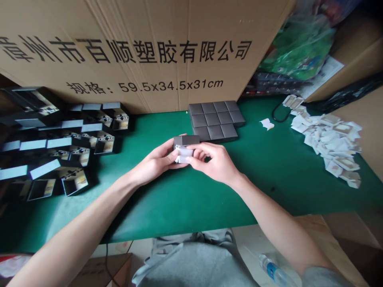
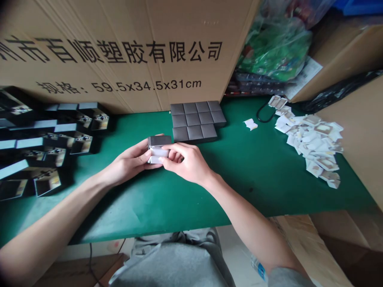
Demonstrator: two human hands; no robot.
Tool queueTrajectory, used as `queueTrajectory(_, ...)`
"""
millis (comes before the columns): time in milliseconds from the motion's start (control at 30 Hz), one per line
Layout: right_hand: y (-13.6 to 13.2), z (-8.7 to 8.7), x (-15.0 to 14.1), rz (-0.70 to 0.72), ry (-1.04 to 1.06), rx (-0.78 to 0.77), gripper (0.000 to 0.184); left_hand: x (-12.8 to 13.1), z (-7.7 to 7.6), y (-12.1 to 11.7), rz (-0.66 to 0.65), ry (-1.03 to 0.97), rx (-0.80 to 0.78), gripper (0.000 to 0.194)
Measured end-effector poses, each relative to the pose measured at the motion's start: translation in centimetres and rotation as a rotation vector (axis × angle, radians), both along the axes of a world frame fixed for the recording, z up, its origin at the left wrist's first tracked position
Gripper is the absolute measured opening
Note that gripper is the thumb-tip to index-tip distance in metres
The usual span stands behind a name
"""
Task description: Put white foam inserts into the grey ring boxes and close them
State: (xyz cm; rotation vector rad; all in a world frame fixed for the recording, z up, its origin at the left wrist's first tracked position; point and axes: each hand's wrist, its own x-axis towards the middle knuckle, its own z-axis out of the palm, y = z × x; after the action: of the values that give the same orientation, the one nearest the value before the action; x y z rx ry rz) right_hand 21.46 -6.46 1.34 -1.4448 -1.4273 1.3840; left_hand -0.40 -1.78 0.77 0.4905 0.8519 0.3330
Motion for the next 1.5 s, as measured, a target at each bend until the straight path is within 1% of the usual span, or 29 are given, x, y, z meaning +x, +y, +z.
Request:
queueTrajectory(100,-0.3,-0.2,-0.1,0.045,0.001,0.005,0.036,-0.1,-0.1,-0.1,0.007,0.031,0.051,0.06)
queueTrajectory(233,-0.4,-0.3,-0.1,0.077,-0.059,0.006,0.048,-0.1,-0.3,0.0,-0.009,0.034,0.111,0.057)
queueTrajectory(333,-0.4,-0.2,-0.1,0.086,-0.115,0.008,0.047,-0.1,-0.6,-0.1,-0.001,0.037,0.136,0.055)
queueTrajectory(467,-0.6,0.0,-0.1,0.116,-0.15,-0.046,0.046,0.0,-0.8,-0.3,0.02,0.046,0.143,0.052)
queueTrajectory(567,-0.7,0.3,-0.2,0.139,-0.174,-0.018,0.039,0.1,-0.8,-0.1,0.032,0.056,0.146,0.049)
queueTrajectory(700,-0.6,0.7,-0.2,0.111,-0.225,0.05,0.034,0.2,-0.5,0.3,0.087,0.075,0.158,0.045)
queueTrajectory(800,-0.4,0.8,-0.1,0.076,-0.267,0.052,0.035,0.1,-0.3,0.6,0.124,0.099,0.167,0.043)
queueTrajectory(867,-0.4,0.8,0.0,0.067,-0.273,0.052,0.034,0.0,-0.3,0.6,0.118,0.108,0.179,0.044)
queueTrajectory(967,-0.4,0.6,-0.1,0.084,-0.284,0.066,0.033,-0.2,-0.6,0.4,0.096,0.093,0.197,0.047)
queueTrajectory(1100,-0.7,-0.1,-0.1,0.091,-0.355,0.108,0.037,-0.1,-1.0,0.1,0.079,0.089,0.235,0.051)
queueTrajectory(1300,-1.0,-0.5,-0.3,0.07,-0.44,0.154,0.03,0.3,-0.3,0.0,0.01,0.152,0.221,0.075)
queueTrajectory(1400,-1.2,-0.6,-0.4,0.06,-0.493,0.215,0.025,0.3,-0.1,0.0,-0.023,0.174,0.211,0.084)
queueTrajectory(1500,-1.4,-0.7,-0.6,0.048,-0.483,0.251,0.024,0.3,-0.2,-0.1,-0.049,0.189,0.219,0.089)
